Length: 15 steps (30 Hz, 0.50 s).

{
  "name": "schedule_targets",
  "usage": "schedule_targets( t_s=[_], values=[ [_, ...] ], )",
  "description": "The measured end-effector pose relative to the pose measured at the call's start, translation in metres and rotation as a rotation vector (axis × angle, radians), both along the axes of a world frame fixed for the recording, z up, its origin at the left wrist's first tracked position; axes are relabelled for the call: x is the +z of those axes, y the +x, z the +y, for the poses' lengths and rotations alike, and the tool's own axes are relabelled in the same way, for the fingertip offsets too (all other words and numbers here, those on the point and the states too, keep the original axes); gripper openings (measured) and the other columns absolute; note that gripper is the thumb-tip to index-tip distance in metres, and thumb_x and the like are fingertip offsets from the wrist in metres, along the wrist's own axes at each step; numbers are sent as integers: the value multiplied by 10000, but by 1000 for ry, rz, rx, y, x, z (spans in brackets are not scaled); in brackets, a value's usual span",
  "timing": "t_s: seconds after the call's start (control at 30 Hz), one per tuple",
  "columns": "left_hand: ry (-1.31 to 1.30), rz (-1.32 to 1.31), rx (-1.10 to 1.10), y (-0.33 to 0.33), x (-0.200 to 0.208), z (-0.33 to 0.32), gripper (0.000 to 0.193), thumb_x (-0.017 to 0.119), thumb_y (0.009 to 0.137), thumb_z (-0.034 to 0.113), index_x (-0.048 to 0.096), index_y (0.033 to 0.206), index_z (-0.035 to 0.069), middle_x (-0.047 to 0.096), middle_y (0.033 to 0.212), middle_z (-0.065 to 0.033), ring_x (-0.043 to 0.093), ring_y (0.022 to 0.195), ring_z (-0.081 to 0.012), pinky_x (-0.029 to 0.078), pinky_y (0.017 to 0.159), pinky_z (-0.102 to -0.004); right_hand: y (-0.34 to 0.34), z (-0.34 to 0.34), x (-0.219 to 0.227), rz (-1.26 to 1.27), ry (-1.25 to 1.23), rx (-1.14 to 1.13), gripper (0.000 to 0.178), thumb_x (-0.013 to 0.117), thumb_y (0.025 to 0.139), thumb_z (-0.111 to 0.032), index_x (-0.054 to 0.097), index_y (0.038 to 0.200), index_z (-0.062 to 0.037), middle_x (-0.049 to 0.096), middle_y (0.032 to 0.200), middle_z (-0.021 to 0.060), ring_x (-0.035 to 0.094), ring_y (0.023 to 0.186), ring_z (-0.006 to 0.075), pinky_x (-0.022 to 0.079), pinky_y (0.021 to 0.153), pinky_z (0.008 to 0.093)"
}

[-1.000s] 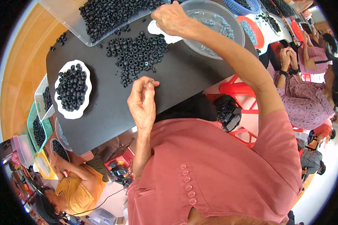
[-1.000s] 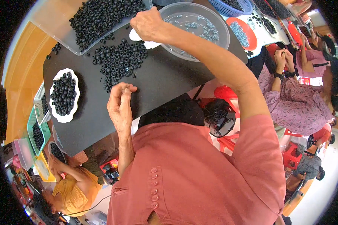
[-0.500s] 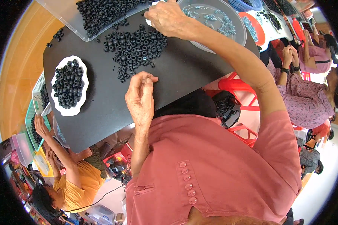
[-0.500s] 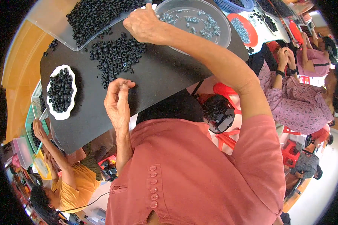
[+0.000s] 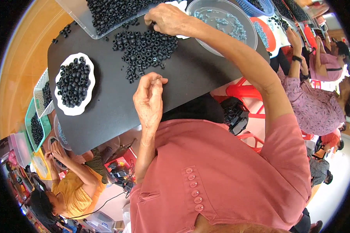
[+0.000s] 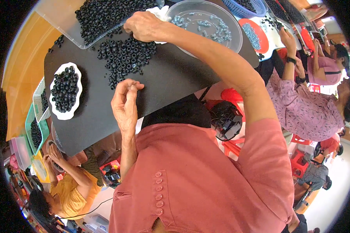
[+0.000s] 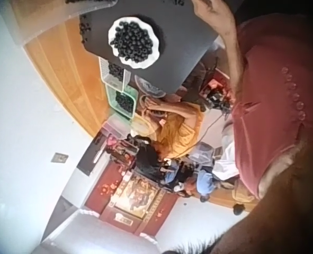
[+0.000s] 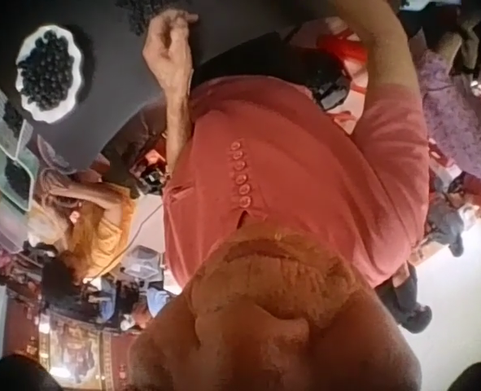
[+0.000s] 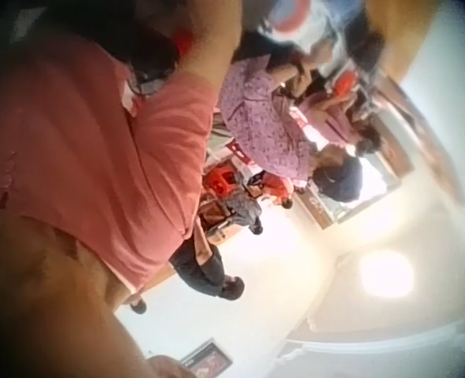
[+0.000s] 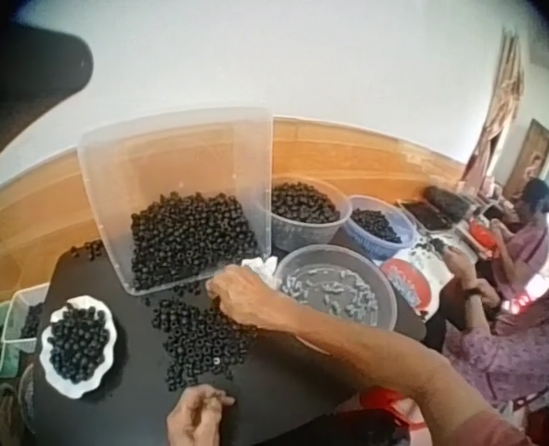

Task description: The person repeatedly picks up small black rubber components and metal springs by hand, inserting the springs into the rubber components.

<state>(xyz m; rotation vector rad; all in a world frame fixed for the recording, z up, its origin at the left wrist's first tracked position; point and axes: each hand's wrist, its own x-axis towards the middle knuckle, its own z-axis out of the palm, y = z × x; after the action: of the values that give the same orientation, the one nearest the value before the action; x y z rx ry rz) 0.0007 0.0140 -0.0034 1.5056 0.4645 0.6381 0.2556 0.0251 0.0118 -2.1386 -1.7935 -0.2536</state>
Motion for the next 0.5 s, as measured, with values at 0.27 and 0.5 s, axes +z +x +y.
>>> schedule_targets(
  t_s=[0.27, 0.5],
  values=[
    [-183, -61, 27, -2, 7, 2, 111, 516, 918, 51, 574, 993, -6, 641, 859, -61, 572, 811, -102, 444, 769, -228, -44, -38, 27, 236, 142, 95, 146, 597, 716, -52, 656, 846, -24, 633, 737, 88, 637, 693, 230, 503, 634, 324],
    [-288, -47, -6, 3, 5, 12, 132, 507, 921, 72, 583, 991, -10, 653, 869, -85, 585, 820, -118, 466, 796, -258, -53, -50, 12, 361, 265, 59, 187, 624, 753, -62, 662, 932, -27, 646, 735, 96, 638, 656, 193, 517, 634, 307]
  ],
)
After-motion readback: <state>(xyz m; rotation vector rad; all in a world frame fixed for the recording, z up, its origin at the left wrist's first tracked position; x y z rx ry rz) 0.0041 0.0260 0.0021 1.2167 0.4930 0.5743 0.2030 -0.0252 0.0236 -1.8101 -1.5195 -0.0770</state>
